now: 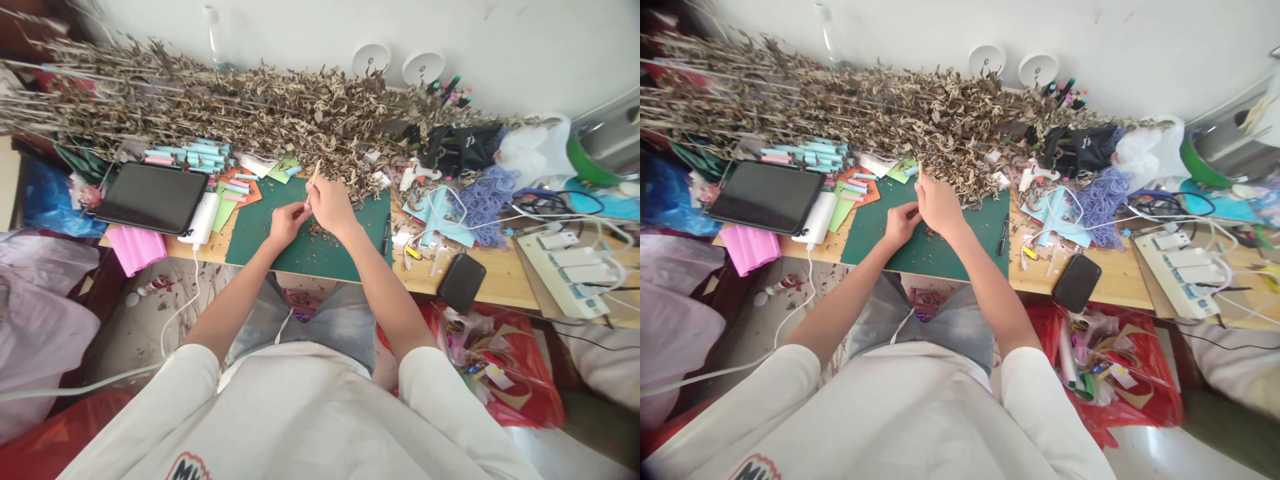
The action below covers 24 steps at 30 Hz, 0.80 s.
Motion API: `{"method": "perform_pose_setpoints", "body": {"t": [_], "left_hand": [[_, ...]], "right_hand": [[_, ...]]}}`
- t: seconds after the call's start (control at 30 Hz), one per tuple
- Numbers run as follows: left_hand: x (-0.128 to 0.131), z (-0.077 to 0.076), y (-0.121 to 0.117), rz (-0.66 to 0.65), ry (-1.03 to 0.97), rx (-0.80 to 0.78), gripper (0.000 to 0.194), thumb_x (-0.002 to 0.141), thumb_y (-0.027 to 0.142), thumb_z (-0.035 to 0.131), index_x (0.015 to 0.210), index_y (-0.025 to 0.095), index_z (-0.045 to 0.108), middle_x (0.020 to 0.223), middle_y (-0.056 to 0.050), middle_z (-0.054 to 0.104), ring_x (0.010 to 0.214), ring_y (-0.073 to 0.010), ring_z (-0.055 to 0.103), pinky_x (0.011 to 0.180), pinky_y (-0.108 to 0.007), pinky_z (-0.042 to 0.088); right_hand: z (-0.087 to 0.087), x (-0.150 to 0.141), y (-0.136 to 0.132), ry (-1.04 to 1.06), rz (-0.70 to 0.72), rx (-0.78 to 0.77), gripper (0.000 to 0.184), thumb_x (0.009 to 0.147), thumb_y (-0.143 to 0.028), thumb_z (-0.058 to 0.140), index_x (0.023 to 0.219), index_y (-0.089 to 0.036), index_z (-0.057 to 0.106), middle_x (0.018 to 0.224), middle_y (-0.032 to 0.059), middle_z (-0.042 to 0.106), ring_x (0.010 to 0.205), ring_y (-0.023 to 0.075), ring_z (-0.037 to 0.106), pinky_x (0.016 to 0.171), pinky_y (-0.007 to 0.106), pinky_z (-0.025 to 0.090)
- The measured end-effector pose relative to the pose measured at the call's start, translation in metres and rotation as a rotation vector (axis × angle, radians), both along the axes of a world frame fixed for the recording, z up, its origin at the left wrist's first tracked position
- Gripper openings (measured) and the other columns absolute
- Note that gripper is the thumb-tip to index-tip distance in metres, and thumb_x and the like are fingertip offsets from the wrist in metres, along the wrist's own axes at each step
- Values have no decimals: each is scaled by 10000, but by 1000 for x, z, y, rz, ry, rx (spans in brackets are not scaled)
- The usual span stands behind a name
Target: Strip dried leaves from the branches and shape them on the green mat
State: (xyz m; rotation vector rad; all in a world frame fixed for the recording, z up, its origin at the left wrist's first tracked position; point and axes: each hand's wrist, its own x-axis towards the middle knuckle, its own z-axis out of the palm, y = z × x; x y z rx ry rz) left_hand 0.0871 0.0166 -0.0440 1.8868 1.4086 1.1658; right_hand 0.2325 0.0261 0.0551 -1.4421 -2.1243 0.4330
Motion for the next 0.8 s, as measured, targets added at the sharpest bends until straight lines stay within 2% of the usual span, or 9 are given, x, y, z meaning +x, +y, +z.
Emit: {"method": "perform_pose_setpoints", "body": {"t": [0.13, 0.4, 0.6, 0.8], "left_hand": [[0, -1, 0, -7, 4, 7, 233, 876, 345, 616, 920, 155, 744, 766, -25, 718, 668, -140, 603, 656, -229, 435], [0, 0, 0, -4, 1, 2, 234, 882, 352, 613, 834, 155, 729, 711, -10, 694, 637, -127, 577, 648, -230, 427], [-1, -1, 1, -7, -13, 14, 219, 875, 346, 618, 877, 160, 734, 749, -11, 709, 662, -129, 598, 652, -228, 428], [0, 0, 0, -9, -5, 6, 240, 883, 362, 610, 815, 158, 716, 708, -10, 689, 627, -127, 569, 634, -237, 414]], "right_hand": [[1, 1, 2, -1, 6, -16, 302, 1000, -299, 366, 1011, -186, 645, 760, 45, 644, 737, 188, 605, 717, 299, 409], [-2, 4, 6, 69, -11, -42, 299, 1004, -301, 369, 933, -188, 636, 727, 30, 638, 702, 171, 599, 709, 289, 403], [3, 4, 3, 30, 0, -25, 280, 996, -286, 382, 978, -186, 643, 755, 38, 652, 714, 176, 606, 720, 292, 410], [0, 5, -2, 99, 26, -59, 298, 1008, -309, 375, 988, -201, 652, 751, 22, 657, 732, 163, 631, 724, 277, 443]]}}
